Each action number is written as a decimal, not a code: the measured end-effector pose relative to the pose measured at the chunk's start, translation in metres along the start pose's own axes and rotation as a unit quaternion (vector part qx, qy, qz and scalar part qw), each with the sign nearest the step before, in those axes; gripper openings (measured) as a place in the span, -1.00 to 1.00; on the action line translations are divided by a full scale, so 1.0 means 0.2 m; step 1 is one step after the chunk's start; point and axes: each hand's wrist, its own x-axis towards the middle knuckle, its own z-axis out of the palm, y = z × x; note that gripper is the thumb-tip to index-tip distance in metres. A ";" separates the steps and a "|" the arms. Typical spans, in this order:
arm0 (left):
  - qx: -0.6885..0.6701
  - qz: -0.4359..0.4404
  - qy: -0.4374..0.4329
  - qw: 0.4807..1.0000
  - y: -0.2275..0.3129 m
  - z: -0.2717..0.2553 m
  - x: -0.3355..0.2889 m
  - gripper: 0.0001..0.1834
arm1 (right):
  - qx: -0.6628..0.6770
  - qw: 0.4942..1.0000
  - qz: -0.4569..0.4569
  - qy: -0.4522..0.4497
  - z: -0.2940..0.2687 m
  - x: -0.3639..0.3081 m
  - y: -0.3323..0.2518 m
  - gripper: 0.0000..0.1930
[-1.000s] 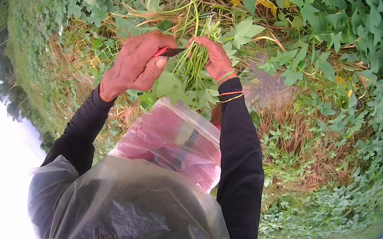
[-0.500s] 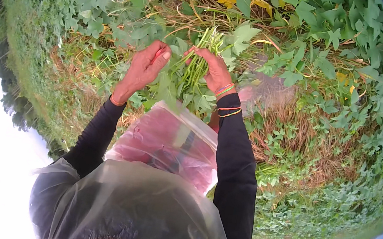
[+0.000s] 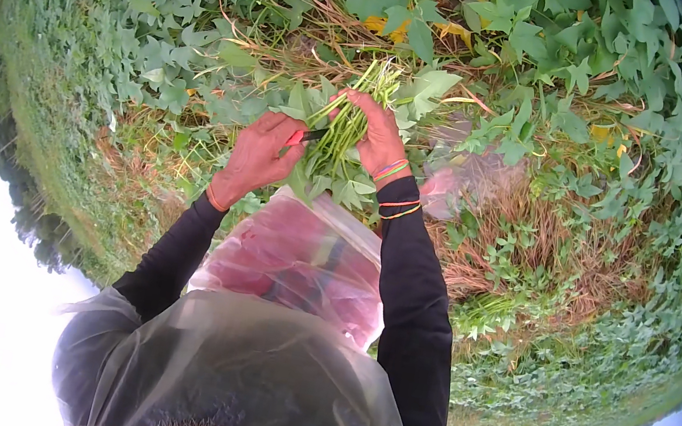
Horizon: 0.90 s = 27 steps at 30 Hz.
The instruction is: The person harvests leafy greens in a field using a knife, cutting the stems from the plants and gathering them into a bundle by hand.
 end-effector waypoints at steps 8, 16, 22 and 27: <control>-0.030 0.018 0.009 0.999 -0.14 0.01 0.12 -0.72 | 0.049 0.999 -0.019 -0.002 0.00 -0.02 -0.01 -0.71; -0.438 -0.233 -0.029 0.867 -0.10 0.15 0.18 -0.68 | 0.205 0.965 0.023 -0.160 0.01 -0.07 0.03 -0.71; -0.442 -0.205 -0.069 0.870 -0.07 0.23 0.23 -0.86 | 0.166 0.946 0.006 -0.280 0.01 -0.08 0.04 -0.67; -0.454 -0.238 -0.024 0.858 -0.13 0.48 0.28 -0.73 | 0.064 0.958 -0.019 -0.280 -0.06 -0.14 -0.02 -0.65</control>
